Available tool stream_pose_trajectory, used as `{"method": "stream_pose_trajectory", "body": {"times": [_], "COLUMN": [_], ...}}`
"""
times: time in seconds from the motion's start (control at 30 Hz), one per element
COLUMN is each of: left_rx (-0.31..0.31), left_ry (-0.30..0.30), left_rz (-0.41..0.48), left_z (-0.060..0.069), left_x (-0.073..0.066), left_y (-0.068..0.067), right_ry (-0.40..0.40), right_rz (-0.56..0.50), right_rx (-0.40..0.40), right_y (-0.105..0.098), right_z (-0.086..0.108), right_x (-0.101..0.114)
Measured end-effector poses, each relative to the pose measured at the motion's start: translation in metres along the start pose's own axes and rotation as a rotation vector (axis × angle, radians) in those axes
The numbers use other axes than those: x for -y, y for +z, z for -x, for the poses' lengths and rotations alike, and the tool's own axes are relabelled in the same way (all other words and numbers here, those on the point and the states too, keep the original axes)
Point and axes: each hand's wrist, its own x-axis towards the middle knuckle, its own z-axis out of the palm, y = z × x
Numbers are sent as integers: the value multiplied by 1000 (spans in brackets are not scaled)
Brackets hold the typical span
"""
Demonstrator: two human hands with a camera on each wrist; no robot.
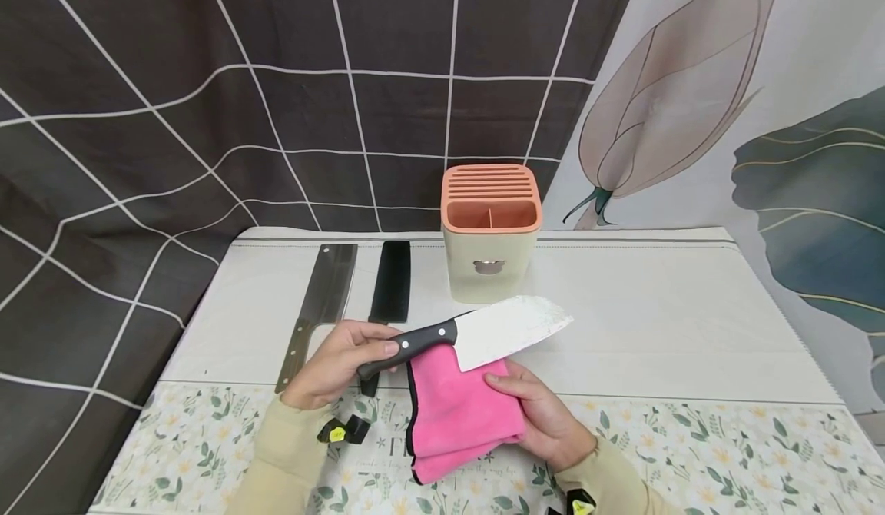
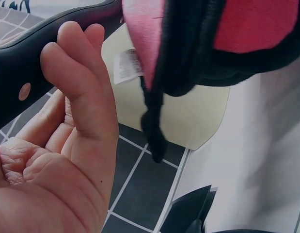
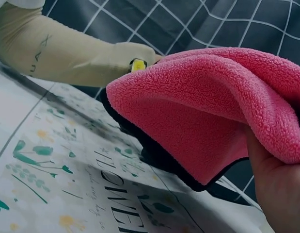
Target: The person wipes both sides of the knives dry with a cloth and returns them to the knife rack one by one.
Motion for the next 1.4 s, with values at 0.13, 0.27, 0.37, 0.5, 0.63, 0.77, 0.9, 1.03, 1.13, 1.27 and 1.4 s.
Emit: {"method": "stream_pose_trajectory", "body": {"times": [0.13, 0.27, 0.37, 0.5, 0.63, 0.77, 0.9, 1.03, 1.13, 1.27, 1.4], "left_rx": [4, 2, 1, -8, -11, -10, -14, -18, -22, -25, -22], "left_ry": [-3, -7, -11, -15, -20, -22, -16, -16, -19, -27, -30], "left_rz": [-9, -17, -39, -71, -97, -115, -108, -96, -99, -91, -81], "left_z": [-1, -1, -2, -3, -2, -1, -1, 0, 1, 1, 1], "left_x": [1, 1, 1, -1, -2, -3, -2, -1, 0, 1, 1], "left_y": [1, 2, 2, 2, 2, 2, 2, 2, 1, 1, 1], "right_ry": [1, -2, -11, -20, -26, -26, -25, -28, -35, -42, -40], "right_rz": [5, 3, -4, -13, -10, 0, 9, 15, 16, 21, 28], "right_rx": [-5, -6, -3, -5, -1, 12, 9, 6, 3, 2, 4], "right_y": [2, 2, 2, 1, 0, -1, -2, -3, -4, -5, -6], "right_z": [-1, 0, 0, 0, 0, 1, 1, 2, 3, 4, 4], "right_x": [-1, -1, 0, 0, 1, 1, 2, 3, 4, 6, 7]}}
